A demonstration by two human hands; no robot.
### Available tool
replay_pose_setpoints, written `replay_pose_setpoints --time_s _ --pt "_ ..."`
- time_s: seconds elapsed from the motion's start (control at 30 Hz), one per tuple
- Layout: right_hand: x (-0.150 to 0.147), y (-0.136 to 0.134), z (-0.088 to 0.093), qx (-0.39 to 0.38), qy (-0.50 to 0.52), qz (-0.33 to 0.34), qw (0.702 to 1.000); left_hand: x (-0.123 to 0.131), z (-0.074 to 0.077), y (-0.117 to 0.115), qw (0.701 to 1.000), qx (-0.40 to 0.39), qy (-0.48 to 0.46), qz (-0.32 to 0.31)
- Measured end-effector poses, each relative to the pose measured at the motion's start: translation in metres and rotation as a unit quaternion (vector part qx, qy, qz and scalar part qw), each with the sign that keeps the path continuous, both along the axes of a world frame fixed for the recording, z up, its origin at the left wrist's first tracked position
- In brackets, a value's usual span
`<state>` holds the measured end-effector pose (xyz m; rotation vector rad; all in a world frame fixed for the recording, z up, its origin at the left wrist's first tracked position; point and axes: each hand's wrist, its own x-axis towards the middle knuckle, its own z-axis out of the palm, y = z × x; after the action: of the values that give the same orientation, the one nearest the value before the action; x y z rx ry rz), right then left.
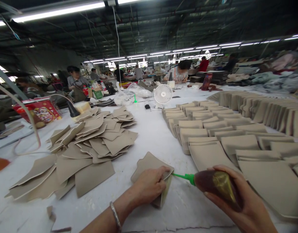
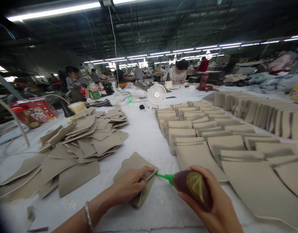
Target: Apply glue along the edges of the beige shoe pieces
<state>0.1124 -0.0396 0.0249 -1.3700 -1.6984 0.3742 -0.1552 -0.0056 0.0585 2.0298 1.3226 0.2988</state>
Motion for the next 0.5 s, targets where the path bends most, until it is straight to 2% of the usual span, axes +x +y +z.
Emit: replay_pose_setpoints --time_s 0.37,0.5 --pt "-0.0042 -0.0017 0.0002 -0.018 0.031 -0.025 0.999 -0.0023 -0.0068 0.0036 0.999 -0.007 -0.04 -0.003" --pt "-0.0015 0.0003 -0.003 0.011 0.016 -0.037 0.999 -0.0021 -0.0091 0.0056 0.998 -0.016 -0.054 0.001"
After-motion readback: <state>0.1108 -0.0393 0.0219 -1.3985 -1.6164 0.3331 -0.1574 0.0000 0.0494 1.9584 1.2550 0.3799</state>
